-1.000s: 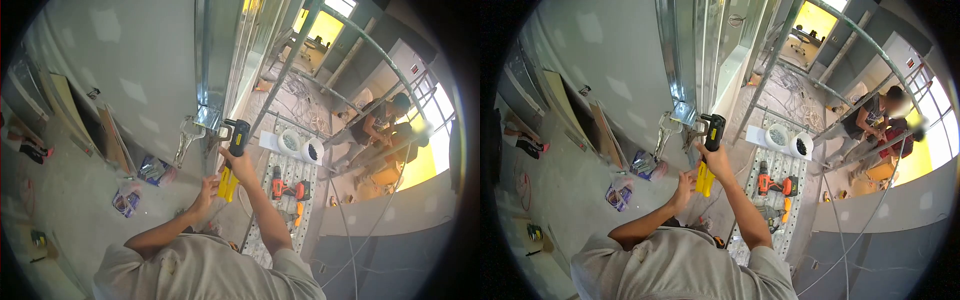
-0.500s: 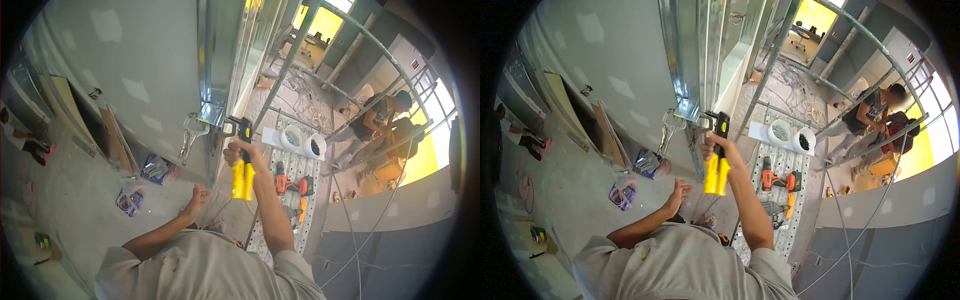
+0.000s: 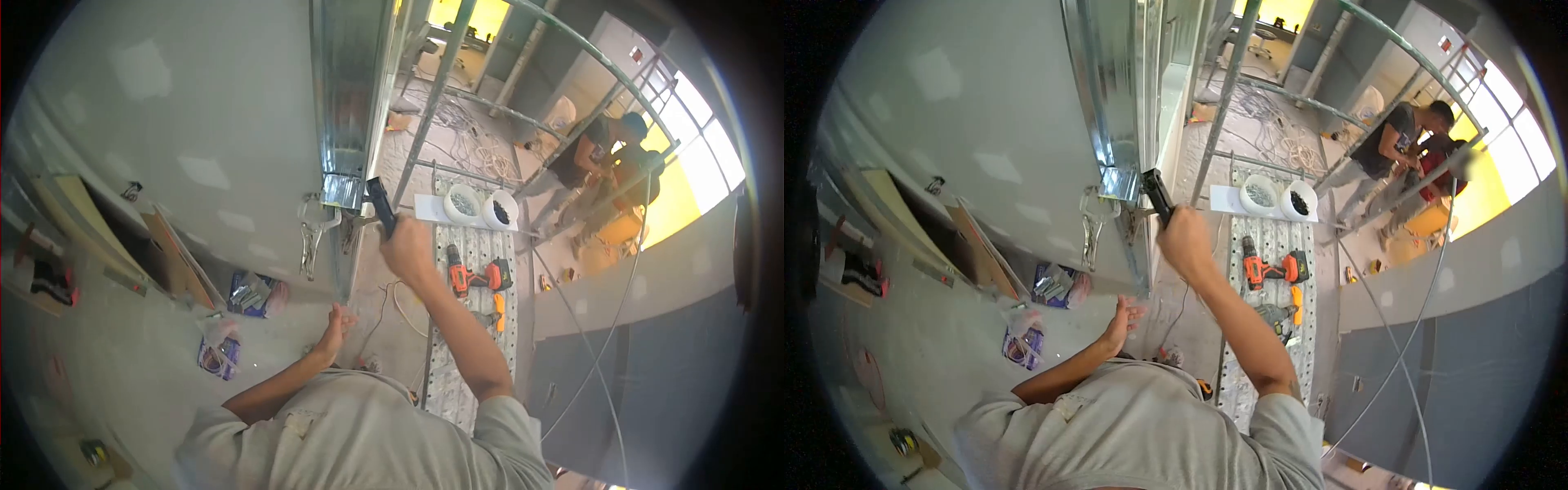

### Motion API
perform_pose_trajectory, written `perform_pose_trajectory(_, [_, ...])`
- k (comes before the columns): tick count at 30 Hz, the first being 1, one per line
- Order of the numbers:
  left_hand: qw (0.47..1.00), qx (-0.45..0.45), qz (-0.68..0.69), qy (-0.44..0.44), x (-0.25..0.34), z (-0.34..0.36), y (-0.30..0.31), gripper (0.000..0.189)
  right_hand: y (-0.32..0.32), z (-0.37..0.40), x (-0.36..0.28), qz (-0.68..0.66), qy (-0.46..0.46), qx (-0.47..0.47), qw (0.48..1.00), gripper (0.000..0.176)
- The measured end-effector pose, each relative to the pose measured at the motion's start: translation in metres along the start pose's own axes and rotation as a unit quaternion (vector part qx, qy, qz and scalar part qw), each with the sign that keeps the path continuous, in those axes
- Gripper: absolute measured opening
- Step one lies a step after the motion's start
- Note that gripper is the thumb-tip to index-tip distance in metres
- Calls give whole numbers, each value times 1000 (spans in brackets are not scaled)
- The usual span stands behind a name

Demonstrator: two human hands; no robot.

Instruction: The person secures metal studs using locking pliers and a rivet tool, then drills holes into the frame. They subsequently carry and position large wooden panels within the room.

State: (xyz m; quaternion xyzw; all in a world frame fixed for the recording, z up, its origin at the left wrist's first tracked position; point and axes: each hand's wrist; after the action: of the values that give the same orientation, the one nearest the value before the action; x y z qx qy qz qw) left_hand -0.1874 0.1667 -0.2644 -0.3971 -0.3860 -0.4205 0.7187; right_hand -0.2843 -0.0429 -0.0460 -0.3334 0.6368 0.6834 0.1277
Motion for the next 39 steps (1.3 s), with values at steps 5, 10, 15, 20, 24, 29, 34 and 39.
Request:
perform_pose_trajectory(5, [999, -30, 0, 42, 14, -7, 45, 81, 47, 6, 15, -209, -163, -78, 961, 40])
perform_pose_trajectory(10, [978, -202, -26, 49, 35, -7, 55, 66, 16, 73, 62, -503, -300, -126, 801, 27])
perform_pose_trajectory(15, [912, -375, 76, 144, 24, -4, 1, 48, -43, 128, 91, -545, -380, -141, 734, 20])
perform_pose_trajectory(20, [893, -436, 12, 112, -8, 8, 23, 35, -33, 180, 76, -504, -436, -119, 736, 28])
perform_pose_trajectory(24, [884, -452, -7, 115, -21, 32, 24, 28, -43, 226, 85, -562, -430, -84, 702, 22])
perform_pose_trajectory(29, [865, -477, -63, 144, -39, 53, 38, 29, -37, 277, 96, -461, -503, -129, 719, 14])
perform_pose_trajectory(34, [819, -523, -150, 183, -49, 65, 34, 38, -27, 344, 112, -430, -495, -72, 752, 18])
perform_pose_trajectory(39, [777, -565, -190, 203, -60, 58, 37, 52, -37, 404, 152, -483, -480, 100, 725, 12])
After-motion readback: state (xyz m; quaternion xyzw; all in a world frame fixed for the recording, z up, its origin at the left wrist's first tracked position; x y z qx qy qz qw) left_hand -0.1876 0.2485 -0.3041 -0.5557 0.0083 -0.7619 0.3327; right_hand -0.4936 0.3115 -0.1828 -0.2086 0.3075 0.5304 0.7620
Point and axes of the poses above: each hand's wrist, its own z-axis away from the middle knuckle, its own y-axis out of the back of the hand, x = y × z, and after that the axes turned 9 degrees about -y, right-handed
